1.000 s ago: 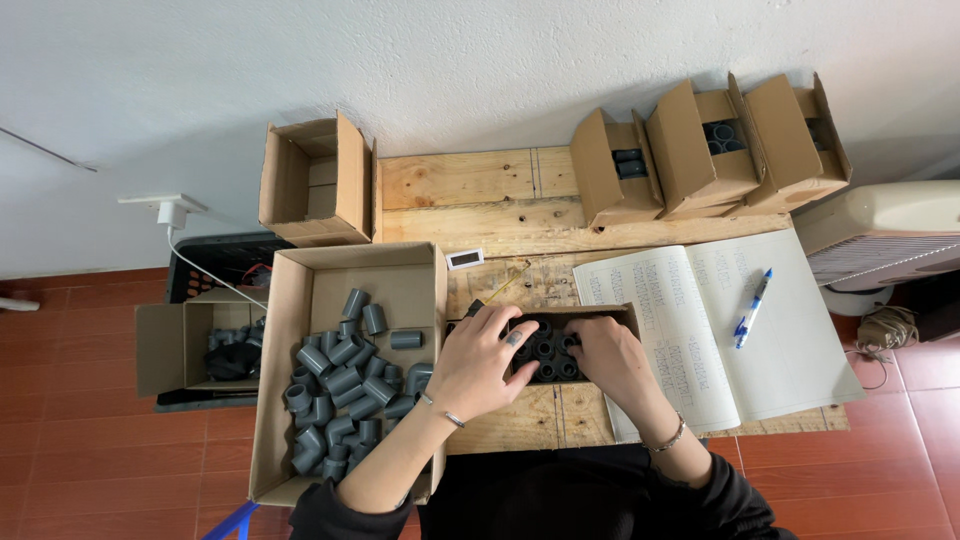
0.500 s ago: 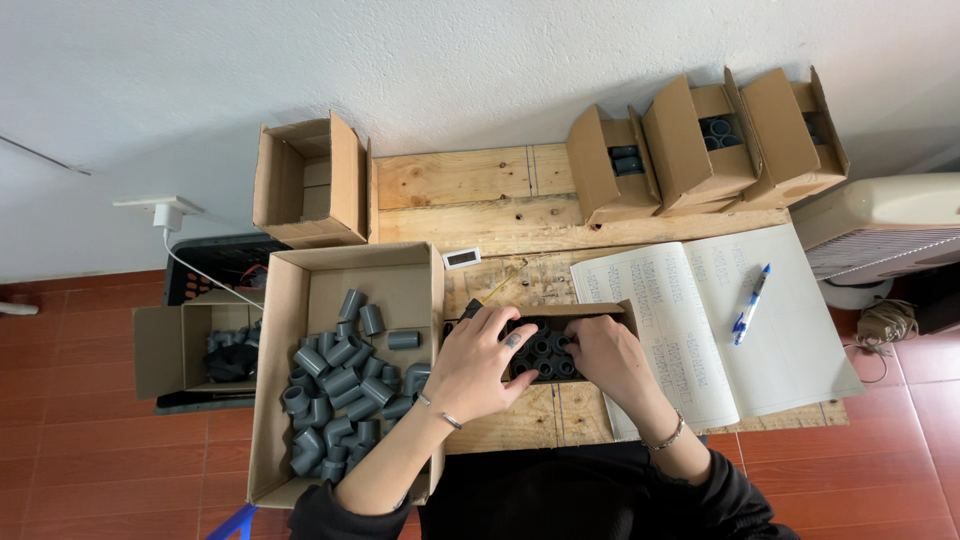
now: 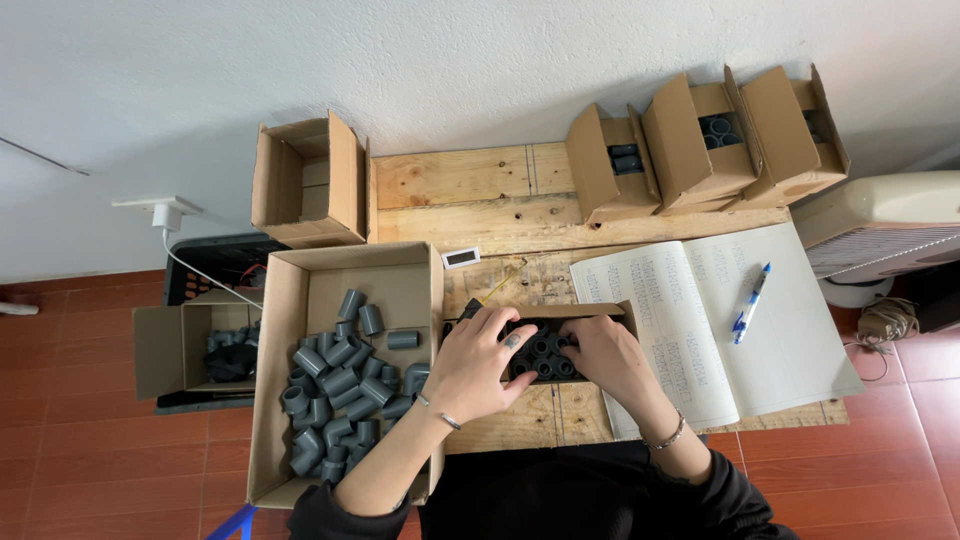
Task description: The person measures gray plastic pipe fittings with a tape measure and records the measurements in a notebook. The person repeatedly picks up a fitting, measures it, writes down the value, and places the fitting into a small cardboard box.
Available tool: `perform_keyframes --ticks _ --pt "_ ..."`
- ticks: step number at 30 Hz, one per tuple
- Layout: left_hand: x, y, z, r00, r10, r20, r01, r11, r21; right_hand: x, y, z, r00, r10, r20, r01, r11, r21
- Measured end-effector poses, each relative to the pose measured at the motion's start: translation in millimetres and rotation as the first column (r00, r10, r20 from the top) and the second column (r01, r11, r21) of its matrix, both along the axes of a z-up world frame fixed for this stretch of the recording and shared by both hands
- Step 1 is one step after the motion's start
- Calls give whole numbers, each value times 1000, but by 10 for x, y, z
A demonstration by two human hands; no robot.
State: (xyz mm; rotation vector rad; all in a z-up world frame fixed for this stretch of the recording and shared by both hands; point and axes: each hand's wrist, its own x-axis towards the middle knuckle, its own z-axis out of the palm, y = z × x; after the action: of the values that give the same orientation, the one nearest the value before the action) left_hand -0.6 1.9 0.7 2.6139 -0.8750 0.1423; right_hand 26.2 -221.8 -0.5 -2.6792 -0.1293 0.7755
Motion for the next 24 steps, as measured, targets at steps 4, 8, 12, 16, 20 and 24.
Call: perform_keyframes --ticks 4,8,12,16,20,24 --pt "9 2 24 1000 -5 -8 5 1000 -3 -51 -29 240 1000 -3 31 2 1000 31" --pt "0 -1 77 1000 -1 -31 1 1000 -12 -158 -206 616 942 -192 275 120 959 257" --pt "10 10 1 1000 4 -20 -4 1000 12 -3 -934 207 716 -448 536 271 885 378" --pt "38 18 -6 999 -18 -38 18 1000 18 175 -1719 -275 613 -473 633 489 856 167" --pt "64 -5 -23 999 -7 -39 7 1000 16 172 -2183 -561 618 -583 527 655 753 65" --pt "91 -25 209 996 -49 -81 51 998 25 162 -2468 -769 637 -571 518 601 789 132"
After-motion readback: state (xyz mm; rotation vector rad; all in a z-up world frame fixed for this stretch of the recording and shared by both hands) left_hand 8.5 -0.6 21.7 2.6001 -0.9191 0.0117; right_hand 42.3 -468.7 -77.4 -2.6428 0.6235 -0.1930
